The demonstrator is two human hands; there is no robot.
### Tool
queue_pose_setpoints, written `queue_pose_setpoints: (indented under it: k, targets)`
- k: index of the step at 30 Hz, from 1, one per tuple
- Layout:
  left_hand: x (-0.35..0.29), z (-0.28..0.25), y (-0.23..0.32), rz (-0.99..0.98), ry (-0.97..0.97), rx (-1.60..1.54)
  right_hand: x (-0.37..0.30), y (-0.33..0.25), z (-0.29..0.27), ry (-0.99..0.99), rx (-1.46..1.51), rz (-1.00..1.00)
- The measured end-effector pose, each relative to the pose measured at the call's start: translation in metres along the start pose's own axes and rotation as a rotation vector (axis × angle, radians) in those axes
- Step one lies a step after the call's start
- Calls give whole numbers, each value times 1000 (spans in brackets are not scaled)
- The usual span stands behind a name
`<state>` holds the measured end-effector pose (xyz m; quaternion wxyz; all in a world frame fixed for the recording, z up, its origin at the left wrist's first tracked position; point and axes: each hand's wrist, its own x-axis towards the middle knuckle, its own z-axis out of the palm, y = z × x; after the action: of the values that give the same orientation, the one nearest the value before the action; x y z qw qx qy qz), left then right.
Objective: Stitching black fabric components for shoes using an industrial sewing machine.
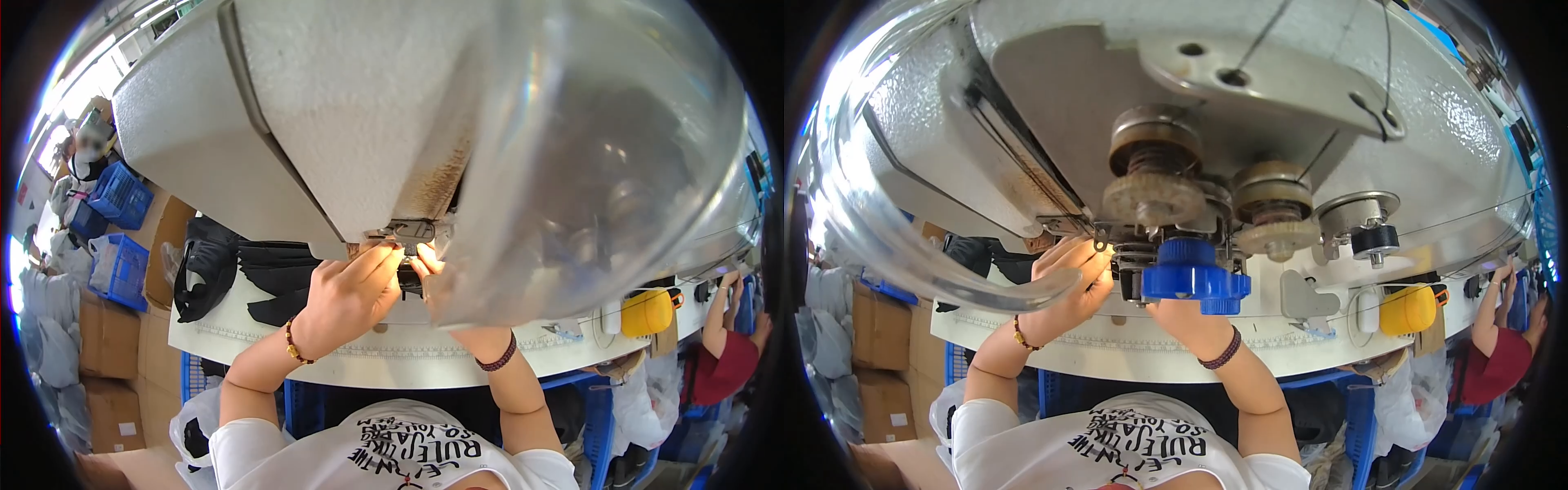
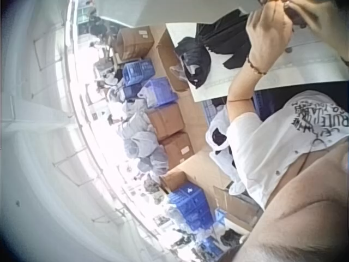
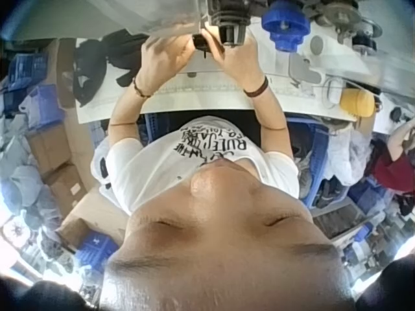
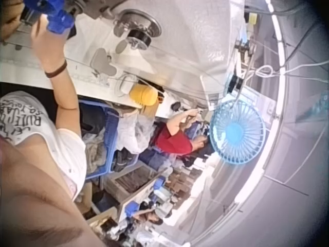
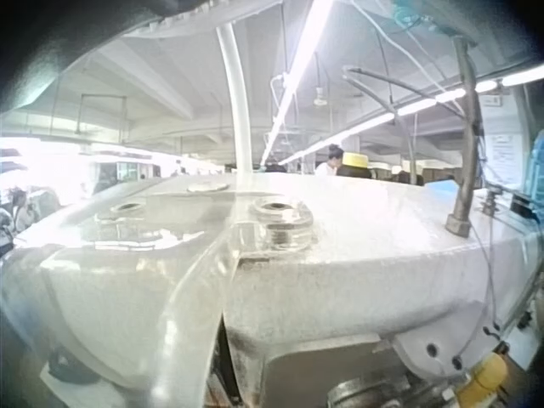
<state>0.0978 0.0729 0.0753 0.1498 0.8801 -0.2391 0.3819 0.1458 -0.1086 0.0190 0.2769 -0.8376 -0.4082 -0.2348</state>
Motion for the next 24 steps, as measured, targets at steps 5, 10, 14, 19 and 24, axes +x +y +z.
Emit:
queue_pose_setpoints:
  k: [5, 10, 14, 19, 24]
  targets:
    - [0, -36, -30, -160, -184, -374, 8, 2, -2, 51, 169, 127]
    - [-4, -12, -85, -39, -333, 155, 18, -27, -24, 236, 174, -89]
    - [-12, 0, -76, 74, -251, -57, 17, -44, -18, 66, -86, -59]
    - [-4, -19, -29, 224, -230, -28, 0, -14, -8, -13, 258, -70]
    - [2, -15, -1, 213, -141, 117, -8, 9, -4, -84, 173, 53]
